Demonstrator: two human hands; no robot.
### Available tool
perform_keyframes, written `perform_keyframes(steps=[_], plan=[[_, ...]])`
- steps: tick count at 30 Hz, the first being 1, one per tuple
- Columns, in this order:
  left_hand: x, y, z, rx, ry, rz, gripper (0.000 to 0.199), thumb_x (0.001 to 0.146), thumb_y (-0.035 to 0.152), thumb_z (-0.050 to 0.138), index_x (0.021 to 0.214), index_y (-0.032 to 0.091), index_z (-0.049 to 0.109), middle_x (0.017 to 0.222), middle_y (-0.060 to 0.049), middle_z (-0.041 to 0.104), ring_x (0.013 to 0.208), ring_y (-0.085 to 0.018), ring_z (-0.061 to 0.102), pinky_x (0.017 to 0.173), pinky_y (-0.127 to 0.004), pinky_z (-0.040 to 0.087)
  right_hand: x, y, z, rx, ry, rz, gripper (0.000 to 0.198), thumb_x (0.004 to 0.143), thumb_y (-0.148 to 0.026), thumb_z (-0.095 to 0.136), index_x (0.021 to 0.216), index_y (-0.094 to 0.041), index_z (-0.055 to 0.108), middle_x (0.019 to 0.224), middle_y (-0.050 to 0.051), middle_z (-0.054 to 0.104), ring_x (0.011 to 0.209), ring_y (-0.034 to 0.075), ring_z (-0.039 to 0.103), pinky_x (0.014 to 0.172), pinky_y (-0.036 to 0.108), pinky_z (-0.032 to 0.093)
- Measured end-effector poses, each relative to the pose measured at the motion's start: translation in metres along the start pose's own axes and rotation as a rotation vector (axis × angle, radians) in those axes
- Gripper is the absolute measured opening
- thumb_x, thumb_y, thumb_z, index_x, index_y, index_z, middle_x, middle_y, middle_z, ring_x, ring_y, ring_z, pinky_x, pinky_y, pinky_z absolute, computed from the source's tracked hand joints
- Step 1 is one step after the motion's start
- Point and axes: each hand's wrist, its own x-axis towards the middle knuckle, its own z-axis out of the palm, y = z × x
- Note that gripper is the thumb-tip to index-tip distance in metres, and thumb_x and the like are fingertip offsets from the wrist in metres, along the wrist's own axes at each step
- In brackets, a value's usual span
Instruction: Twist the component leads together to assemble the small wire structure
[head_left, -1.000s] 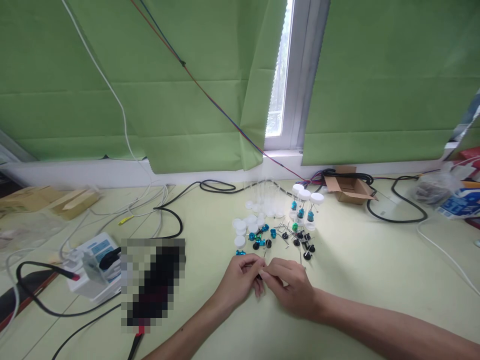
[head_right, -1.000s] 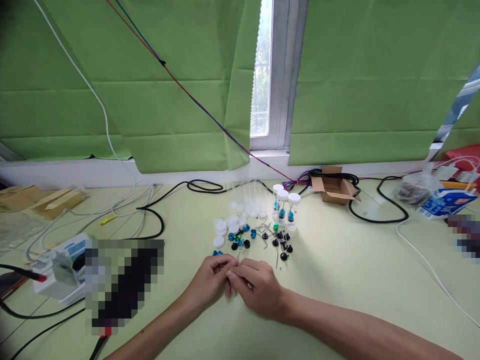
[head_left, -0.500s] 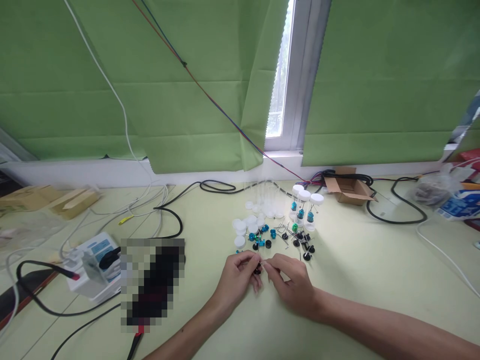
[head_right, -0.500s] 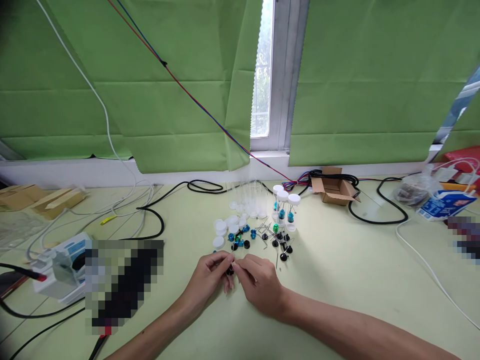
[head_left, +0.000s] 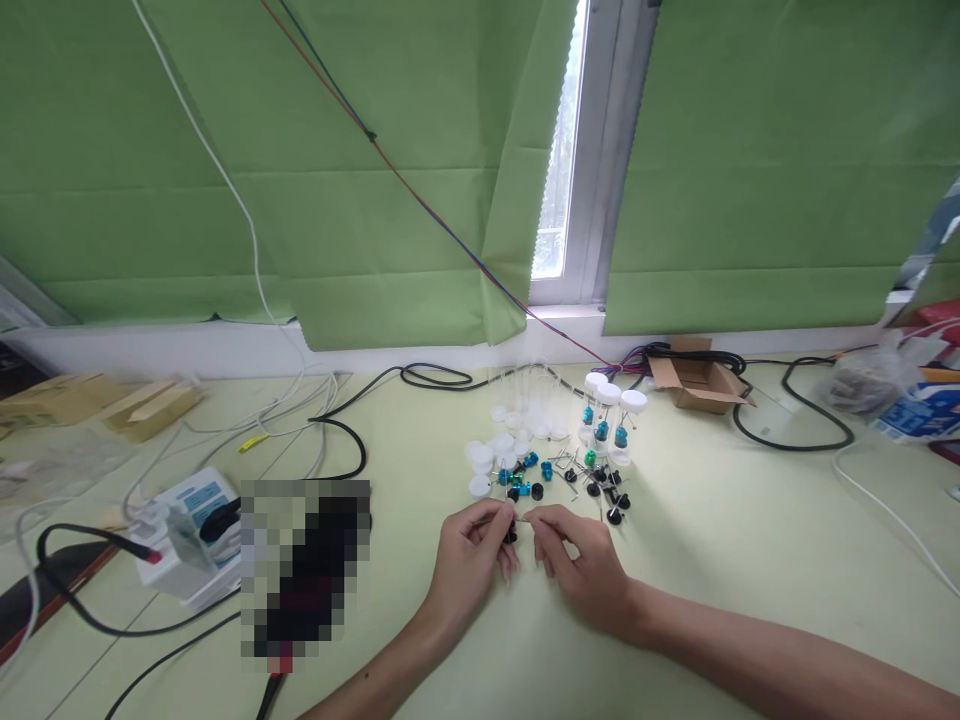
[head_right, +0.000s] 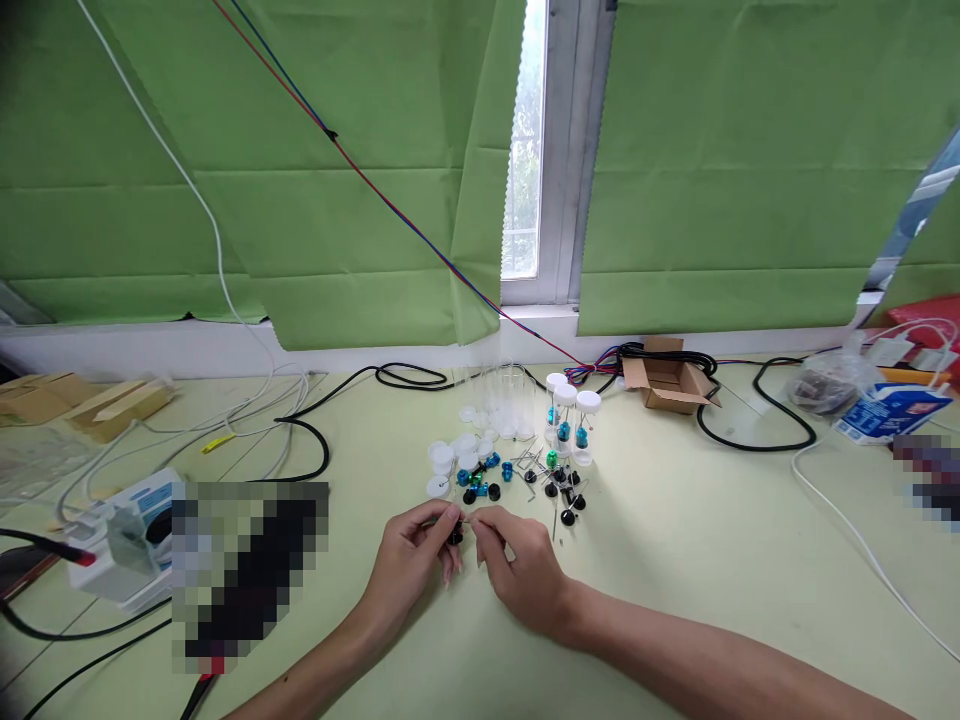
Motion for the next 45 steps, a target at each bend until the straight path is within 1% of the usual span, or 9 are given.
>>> perform_keyframes(steps=[5, 10, 16, 22, 25, 29, 33, 38, 45], plan=[[0.0006, 0.0020, 0.0005, -0.056, -0.030, -0.031, 0.031, 0.082, 0.043, 0.064, 0.070, 0.014, 0.065, 0.061, 0.001, 0.057, 0.046, -0.012, 0.056, 0.040, -0.022, 0.044, -0.0031, 0.0045, 0.0006, 0.085, -0.043, 0.005, 0.021, 0.098, -0.021, 0.041, 0.093, -0.017, 0.061, 0.059, -0.003, 0.055, 0.043, 0.008, 0.049, 0.047, 0.019, 0.042], [-0.0002, 0.0021, 0.0009, -0.064, -0.067, -0.063, 0.031, 0.083, 0.042, 0.064, 0.070, 0.015, 0.064, 0.058, 0.000, 0.059, 0.046, -0.013, 0.055, 0.042, -0.022, 0.043, -0.0039, 0.0035, 0.0000, 0.108, -0.084, -0.012, 0.024, 0.097, -0.019, 0.041, 0.088, -0.018, 0.064, 0.059, -0.002, 0.056, 0.045, 0.008, 0.050, 0.049, 0.019, 0.044], [-0.0009, 0.0018, 0.0009, -0.056, -0.081, -0.071, 0.031, 0.083, 0.043, 0.062, 0.070, 0.015, 0.063, 0.055, 0.000, 0.061, 0.042, -0.012, 0.054, 0.041, -0.022, 0.042, -0.0039, 0.0047, 0.0015, 0.161, -0.071, -0.033, 0.017, 0.091, -0.013, 0.049, 0.094, -0.018, 0.065, 0.058, -0.003, 0.058, 0.044, 0.008, 0.051, 0.049, 0.018, 0.044], [-0.0026, 0.0060, 0.0021, -0.043, -0.057, -0.071, 0.034, 0.083, 0.045, 0.063, 0.068, 0.014, 0.063, 0.053, 0.001, 0.059, 0.039, -0.011, 0.053, 0.040, -0.021, 0.041, -0.0043, 0.0046, 0.0016, 0.134, -0.062, -0.012, 0.013, 0.087, -0.012, 0.053, 0.083, -0.017, 0.064, 0.059, -0.002, 0.058, 0.046, 0.009, 0.050, 0.049, 0.019, 0.042], [-0.0024, 0.0048, 0.0017, -0.037, -0.040, -0.056, 0.034, 0.082, 0.045, 0.063, 0.068, 0.014, 0.064, 0.054, 0.001, 0.059, 0.039, -0.011, 0.054, 0.038, -0.021, 0.041, -0.0022, 0.0016, -0.0001, 0.099, -0.067, -0.021, 0.017, 0.088, -0.014, 0.052, 0.074, -0.017, 0.062, 0.057, -0.002, 0.055, 0.048, 0.009, 0.049, 0.051, 0.020, 0.041], [-0.0013, 0.0002, -0.0002, -0.033, -0.022, -0.028, 0.032, 0.083, 0.043, 0.063, 0.068, 0.014, 0.064, 0.054, 0.002, 0.057, 0.038, -0.011, 0.054, 0.037, -0.020, 0.040, 0.0001, -0.0007, -0.0014, 0.075, -0.058, -0.024, 0.022, 0.088, -0.014, 0.049, 0.069, -0.017, 0.058, 0.056, -0.002, 0.054, 0.048, 0.009, 0.048, 0.051, 0.020, 0.039], [-0.0017, 0.0007, -0.0011, -0.026, 0.009, 0.000, 0.030, 0.083, 0.041, 0.064, 0.070, 0.014, 0.064, 0.059, 0.002, 0.057, 0.040, -0.011, 0.055, 0.037, -0.020, 0.039, 0.0007, -0.0019, -0.0013, 0.057, -0.055, -0.019, 0.025, 0.088, -0.013, 0.047, 0.066, -0.017, 0.056, 0.056, -0.003, 0.053, 0.047, 0.009, 0.047, 0.050, 0.020, 0.037], [-0.0036, 0.0074, 0.0006, -0.020, 0.026, 0.053, 0.027, 0.083, 0.039, 0.065, 0.072, 0.014, 0.063, 0.055, 0.003, 0.053, 0.043, -0.011, 0.053, 0.039, -0.020, 0.041, -0.0001, -0.0007, -0.0012, 0.052, -0.046, -0.017, 0.026, 0.088, -0.012, 0.045, 0.065, -0.018, 0.054, 0.054, -0.004, 0.051, 0.046, 0.008, 0.046, 0.050, 0.019, 0.036], [-0.0053, 0.0054, -0.0002, -0.015, 0.016, 0.135, 0.021, 0.085, 0.034, 0.063, 0.076, 0.015, 0.065, 0.064, 0.002, 0.052, 0.048, -0.011, 0.055, 0.042, -0.021, 0.043, -0.0043, 0.0057, -0.0002, 0.071, -0.046, 0.036, 0.032, 0.094, -0.018, 0.042, 0.064, -0.018, 0.053, 0.055, -0.003, 0.052, 0.046, 0.008, 0.046, 0.051, 0.020, 0.038]])
